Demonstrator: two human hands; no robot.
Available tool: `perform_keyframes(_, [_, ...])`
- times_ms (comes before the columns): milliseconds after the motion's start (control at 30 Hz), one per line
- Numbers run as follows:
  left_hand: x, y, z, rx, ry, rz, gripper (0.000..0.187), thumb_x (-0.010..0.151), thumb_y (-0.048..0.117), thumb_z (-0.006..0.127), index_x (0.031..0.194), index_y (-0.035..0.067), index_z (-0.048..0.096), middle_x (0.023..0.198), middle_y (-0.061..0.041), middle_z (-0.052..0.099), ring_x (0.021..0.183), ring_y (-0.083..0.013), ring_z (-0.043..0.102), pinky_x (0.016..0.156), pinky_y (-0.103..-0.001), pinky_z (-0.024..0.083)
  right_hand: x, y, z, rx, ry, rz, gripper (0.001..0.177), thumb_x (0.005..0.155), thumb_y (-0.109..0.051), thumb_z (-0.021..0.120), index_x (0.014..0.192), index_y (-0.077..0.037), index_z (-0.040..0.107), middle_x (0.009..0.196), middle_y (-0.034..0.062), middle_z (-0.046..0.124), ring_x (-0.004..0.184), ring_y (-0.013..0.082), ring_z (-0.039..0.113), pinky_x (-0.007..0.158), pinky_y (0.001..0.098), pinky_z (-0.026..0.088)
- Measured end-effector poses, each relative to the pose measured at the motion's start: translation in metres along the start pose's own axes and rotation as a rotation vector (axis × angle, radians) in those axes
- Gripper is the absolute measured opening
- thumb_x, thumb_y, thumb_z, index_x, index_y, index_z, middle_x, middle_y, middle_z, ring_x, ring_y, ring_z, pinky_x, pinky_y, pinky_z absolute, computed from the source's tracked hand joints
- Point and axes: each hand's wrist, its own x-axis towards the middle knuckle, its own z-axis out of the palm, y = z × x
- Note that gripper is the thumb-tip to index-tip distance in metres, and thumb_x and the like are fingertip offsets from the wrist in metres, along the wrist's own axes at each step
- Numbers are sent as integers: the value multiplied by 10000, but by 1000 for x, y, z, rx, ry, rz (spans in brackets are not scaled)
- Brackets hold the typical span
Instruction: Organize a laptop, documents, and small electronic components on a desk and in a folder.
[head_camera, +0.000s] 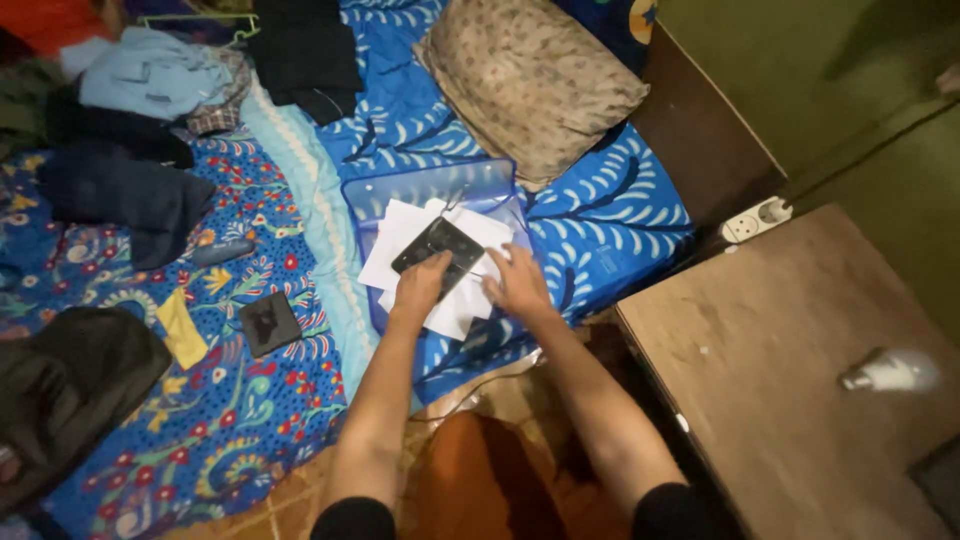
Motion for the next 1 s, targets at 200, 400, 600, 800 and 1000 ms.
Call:
perform_keyframes(200, [8, 29, -71, 63, 85, 254, 368, 908, 53, 547, 1265, 115, 611, 1112, -155, 720, 875, -333, 743, 697, -442, 596, 27, -27, -74, -163, 340, 1, 519, 867, -253, 770, 1342, -118, 612, 1364, 233, 523, 1197, 424, 517, 996, 517, 458])
perform_keyframes(400, [13, 61, -112, 75, 63, 352, 387, 871, 37, 531, 1237, 137, 610, 1062, -108, 711, 838, -342, 735, 651, -458, 592, 11, -17, -125, -86, 391, 137, 502, 947, -308, 735, 1352, -54, 583, 1123, 256, 655, 1028, 448, 634, 852, 517, 527])
perform_keyframes(600, [6, 125, -143, 34, 117, 471, 318, 929, 95, 550, 1232, 176, 604, 1024, -93, 691, 855, -338, 723, 673, -466, 581, -36, -15, -181, -3, 354, 338, 250, 946, -283, 679, 1113, -109, 742, 937, 173, 771, 862, 360, 737, 765, 480, 572])
perform_keyframes(800, [9, 202, -151, -34, 119, 680, 337, 926, 104, 570, 1247, 178, 642, 1019, -97, 679, 810, -329, 711, 633, -451, 572, -111, -7, -256, 57, 462, 394, 254, 923, -284, 700, 1094, -101, 744, 897, 170, 769, 807, 315, 762, 764, 422, 596])
perform_keyframes(1000, [9, 298, -129, -127, 151, 944, 354, 929, 73, 575, 1273, 127, 634, 1045, -94, 662, 887, -318, 718, 693, -422, 584, -214, 10, -323, 71, 592, 369, 269, 872, -187, 718, 1081, -30, 652, 877, 151, 744, 761, 264, 732, 699, 403, 573])
